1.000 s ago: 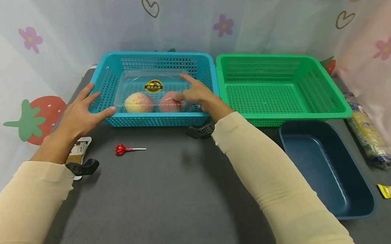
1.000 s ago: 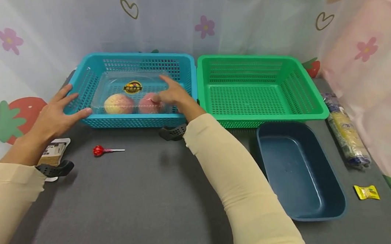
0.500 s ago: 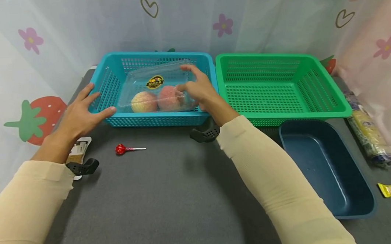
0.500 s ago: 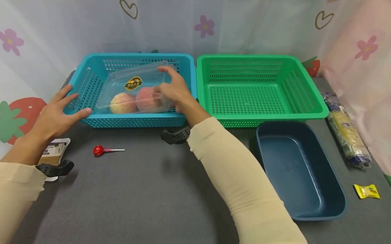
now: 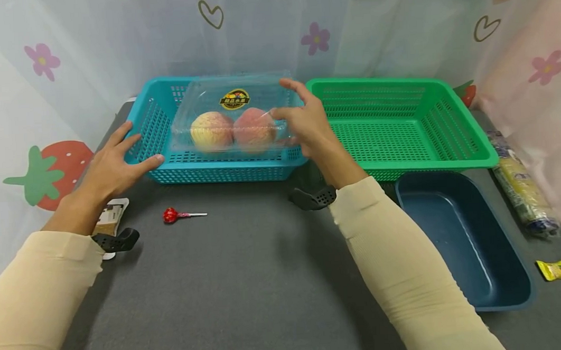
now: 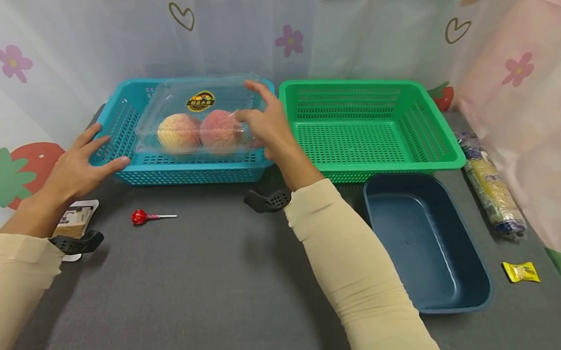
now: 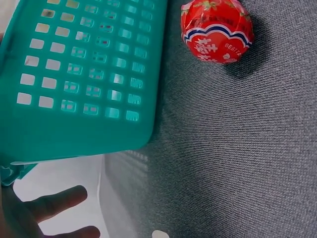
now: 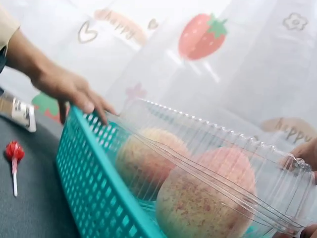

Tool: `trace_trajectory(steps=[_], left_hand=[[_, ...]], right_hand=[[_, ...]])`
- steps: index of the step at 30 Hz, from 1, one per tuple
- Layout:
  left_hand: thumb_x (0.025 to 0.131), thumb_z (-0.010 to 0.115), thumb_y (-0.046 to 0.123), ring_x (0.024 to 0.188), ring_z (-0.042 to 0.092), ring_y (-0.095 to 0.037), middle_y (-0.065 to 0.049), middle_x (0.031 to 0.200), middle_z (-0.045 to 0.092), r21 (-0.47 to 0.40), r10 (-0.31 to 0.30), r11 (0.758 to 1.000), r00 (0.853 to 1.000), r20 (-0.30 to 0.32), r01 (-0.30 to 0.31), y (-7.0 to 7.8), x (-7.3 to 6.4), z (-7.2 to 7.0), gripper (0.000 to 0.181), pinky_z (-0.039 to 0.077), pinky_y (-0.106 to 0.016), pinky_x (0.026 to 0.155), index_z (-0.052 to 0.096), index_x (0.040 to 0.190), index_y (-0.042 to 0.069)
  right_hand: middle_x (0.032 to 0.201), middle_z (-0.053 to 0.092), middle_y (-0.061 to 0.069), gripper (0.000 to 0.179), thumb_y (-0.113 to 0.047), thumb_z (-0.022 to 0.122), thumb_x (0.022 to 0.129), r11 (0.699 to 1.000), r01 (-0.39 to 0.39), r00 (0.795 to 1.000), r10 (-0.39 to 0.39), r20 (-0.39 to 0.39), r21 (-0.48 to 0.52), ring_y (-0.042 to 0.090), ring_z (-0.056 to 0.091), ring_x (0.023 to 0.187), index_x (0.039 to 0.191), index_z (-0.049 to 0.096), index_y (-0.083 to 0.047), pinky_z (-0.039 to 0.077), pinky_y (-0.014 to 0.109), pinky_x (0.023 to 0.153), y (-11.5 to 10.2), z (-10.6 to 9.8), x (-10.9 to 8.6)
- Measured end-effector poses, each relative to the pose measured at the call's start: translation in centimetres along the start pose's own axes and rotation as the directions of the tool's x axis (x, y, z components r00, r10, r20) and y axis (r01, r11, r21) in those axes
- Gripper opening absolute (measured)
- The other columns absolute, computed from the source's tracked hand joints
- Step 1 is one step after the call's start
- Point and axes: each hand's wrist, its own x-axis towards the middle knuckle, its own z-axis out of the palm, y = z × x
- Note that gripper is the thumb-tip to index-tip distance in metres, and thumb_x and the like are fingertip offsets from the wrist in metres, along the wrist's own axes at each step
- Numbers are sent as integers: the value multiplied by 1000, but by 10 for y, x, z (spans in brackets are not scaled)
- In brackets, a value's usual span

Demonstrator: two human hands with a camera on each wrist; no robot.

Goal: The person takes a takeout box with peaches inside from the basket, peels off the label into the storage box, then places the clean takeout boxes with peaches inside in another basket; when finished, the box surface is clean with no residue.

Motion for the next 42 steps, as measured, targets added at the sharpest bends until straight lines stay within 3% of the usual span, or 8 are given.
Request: trace_trajectory(steps=[6,11,16,23,26,30,37,42], left_hand=[[90,53,56,140,10,-47,-10,161,4,13,-5,1000,1000,7,5,0,1,0,85,14,-73,100,29,150,0],[90,53,56,140,10,-47,-11,160,4,32,-12,999,1000,11,12,0,2,1,86,16,-73,100,27,150,0],[90,53,56,140,11,-47,-11,160,4,45,-8,999,1000,3,8,-1,2,2,86,18,-73,99,28,150,0],[89,54,58,139,12,-48,-11,160,5,47,-25,999,1000,-4,25,-1,2,4,88,20,-73,98,28,150,0],[89,54,58,139,12,-48,-11,160,5,44,-29,999,1000,-10,29,-1,3,3,89,20,-74,98,28,150,-1],[89,54,58,139,11,-48,-11,160,5,49,-32,998,999,-9,33,-1,3,3,89,19,-74,98,28,150,-1],[89,54,58,140,10,-47,-12,160,3,46,-27,999,1000,6,27,-1,2,2,88,17,-74,99,27,150,0],[90,54,56,140,11,-46,-10,161,3,32,-4,999,1000,6,4,-3,1,1,86,17,-73,99,28,150,-1]], right_hand=[[106,53,9,55,-8,66,91,995,41,999,-41,-10,87,20,31,57,136,53,-37,40,33,54,-7,-10,-19],[76,40,8,55,-5,64,91,986,85,996,-83,-19,144,22,38,71,136,54,-36,49,33,60,-10,-16,-40],[69,31,5,57,-1,63,90,969,119,993,-120,-9,219,22,38,68,137,54,-32,55,53,70,-12,-26,-64],[73,34,5,59,0,61,90,968,163,986,-168,11,192,20,41,74,143,49,-25,49,36,63,-7,-45,-98],[101,46,4,60,2,58,90,963,211,975,-218,29,165,22,41,90,145,46,-19,43,36,72,-4,-51,-109],[140,29,5,61,2,57,90,962,235,969,-243,46,138,25,38,101,147,43,-17,42,35,74,0,-57,-123],[127,40,11,64,7,56,89,960,245,965,-255,63,139,20,45,73,147,42,-14,44,27,61,11,-65,-145],[124,44,19,65,9,54,89,957,245,964,-258,71,155,21,50,79,148,40,-14,48,27,62,21,-74,-159]])
